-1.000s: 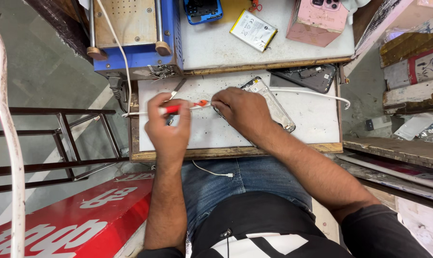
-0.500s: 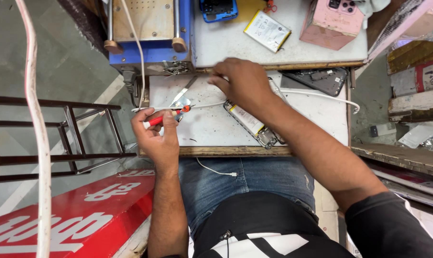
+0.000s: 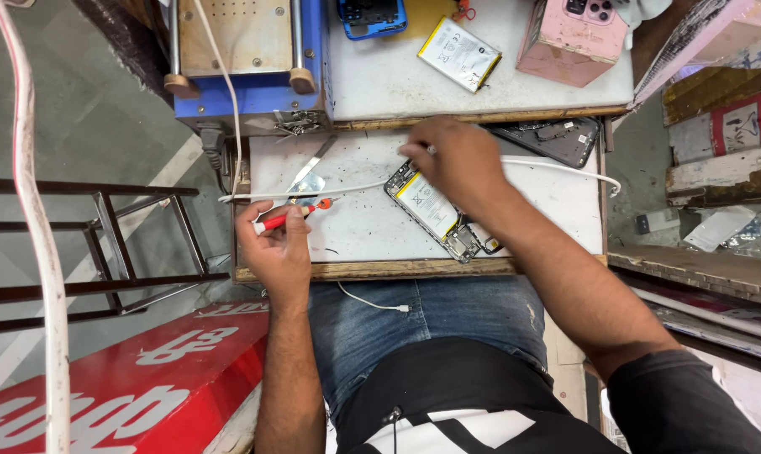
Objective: The person wipes the screen of a disassembled smartphone with a cloth, then uses a screwdriver to remove screws and separate the screen assembly from the chassis. They disconnect and reconnect the display ribbon cable, then reattach the screen and tighten the screws.
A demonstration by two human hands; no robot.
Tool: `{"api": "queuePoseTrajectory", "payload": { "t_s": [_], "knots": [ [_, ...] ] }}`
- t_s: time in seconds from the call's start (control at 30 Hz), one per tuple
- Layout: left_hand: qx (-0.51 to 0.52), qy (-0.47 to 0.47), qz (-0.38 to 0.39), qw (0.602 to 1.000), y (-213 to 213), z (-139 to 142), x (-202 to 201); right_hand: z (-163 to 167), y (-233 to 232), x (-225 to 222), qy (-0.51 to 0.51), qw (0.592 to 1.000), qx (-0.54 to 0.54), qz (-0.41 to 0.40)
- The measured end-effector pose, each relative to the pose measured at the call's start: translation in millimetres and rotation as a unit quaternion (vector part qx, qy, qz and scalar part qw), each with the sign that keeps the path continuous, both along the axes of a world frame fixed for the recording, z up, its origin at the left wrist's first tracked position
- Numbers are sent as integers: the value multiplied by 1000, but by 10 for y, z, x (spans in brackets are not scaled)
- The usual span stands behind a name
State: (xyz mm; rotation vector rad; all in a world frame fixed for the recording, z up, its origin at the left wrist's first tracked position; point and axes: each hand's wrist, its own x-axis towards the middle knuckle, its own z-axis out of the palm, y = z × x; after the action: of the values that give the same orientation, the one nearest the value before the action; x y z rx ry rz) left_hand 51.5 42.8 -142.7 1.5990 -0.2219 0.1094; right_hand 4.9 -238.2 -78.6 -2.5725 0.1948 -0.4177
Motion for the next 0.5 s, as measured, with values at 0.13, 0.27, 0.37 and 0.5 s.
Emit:
{"api": "queuePoseTrajectory", "payload": {
  "t_s": [0.13,0.27,0.37,0.5],
  "knots": [
    [5,-8,-10,1000,1,-7,-6,83,-380,-301,36,993,43,-102],
    [11,16,-21,1000,-26,-2,-4,22,-590,-531,43,995,1,-92],
    [16,59,-15,998,-43,77,42,-17,-597,-687,16,997,-1,-76],
    [127,46,35,990,-11,302,104,28,-497,-992,37,992,34,-113]
  ]
}}
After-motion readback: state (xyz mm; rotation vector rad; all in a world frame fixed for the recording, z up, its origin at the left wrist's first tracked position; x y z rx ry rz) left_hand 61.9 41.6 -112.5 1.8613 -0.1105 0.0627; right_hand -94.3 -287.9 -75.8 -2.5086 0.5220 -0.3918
